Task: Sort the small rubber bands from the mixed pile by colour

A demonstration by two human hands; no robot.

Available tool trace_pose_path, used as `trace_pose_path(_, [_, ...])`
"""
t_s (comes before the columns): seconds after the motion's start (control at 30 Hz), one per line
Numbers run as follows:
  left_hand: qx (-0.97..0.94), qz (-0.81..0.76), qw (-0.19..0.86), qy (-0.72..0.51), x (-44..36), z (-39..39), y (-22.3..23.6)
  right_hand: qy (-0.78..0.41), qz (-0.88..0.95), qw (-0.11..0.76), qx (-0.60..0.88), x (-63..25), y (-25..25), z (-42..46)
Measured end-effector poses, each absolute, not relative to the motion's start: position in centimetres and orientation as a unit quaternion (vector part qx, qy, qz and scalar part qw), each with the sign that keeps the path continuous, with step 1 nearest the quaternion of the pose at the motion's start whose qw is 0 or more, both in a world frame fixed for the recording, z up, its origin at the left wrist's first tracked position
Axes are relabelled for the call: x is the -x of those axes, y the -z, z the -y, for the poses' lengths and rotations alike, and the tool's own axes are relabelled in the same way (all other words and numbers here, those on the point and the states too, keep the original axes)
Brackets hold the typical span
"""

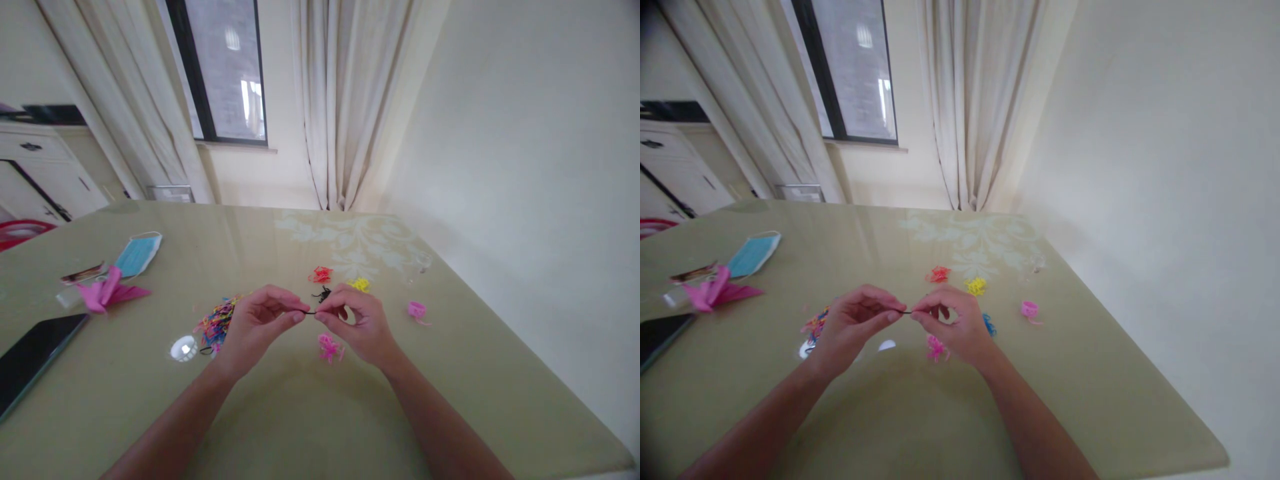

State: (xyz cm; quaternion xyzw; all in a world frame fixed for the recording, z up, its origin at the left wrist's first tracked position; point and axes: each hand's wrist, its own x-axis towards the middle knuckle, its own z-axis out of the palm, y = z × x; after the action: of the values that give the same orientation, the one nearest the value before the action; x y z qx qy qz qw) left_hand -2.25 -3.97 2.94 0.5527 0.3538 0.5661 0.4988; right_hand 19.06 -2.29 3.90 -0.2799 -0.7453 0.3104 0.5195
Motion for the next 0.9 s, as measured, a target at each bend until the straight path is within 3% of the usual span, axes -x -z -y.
trace_pose_path(0.37, [-0.607,-0.405,0.432,-0.530,2.5,2.9,-2.1,-0.311,0.723,0.515,0.339,-19.3,-3.3,1.5])
trace_pose_path(0.43, [-0.662,-0.467,0.335,-0.481,3.1,2.1,-1.5,-0.319,0.706,0.513,0.370,-19.4,-2.8,0.9])
trace_pose_path(0.57, [-0.737,-0.617,0.042,-0.275,5.1,0.8,-0.2,-0.330,0.676,0.514,0.413,-19.8,-1.9,-0.3])
trace_pose_path(0.63, [-0.729,-0.657,-0.017,-0.189,6.1,0.5,0.3,-0.335,0.666,0.512,0.427,-20.1,-1.6,-0.9])
trace_pose_path(0.73, [-0.716,-0.689,-0.023,-0.109,7.2,0.1,0.9,-0.319,0.669,0.497,0.452,-20.6,-1.3,-1.8])
trace_pose_path(0.9, [-0.720,-0.689,0.003,-0.084,7.8,-0.7,1.0,-0.182,0.716,0.410,0.535,-21.2,-0.2,-2.8])
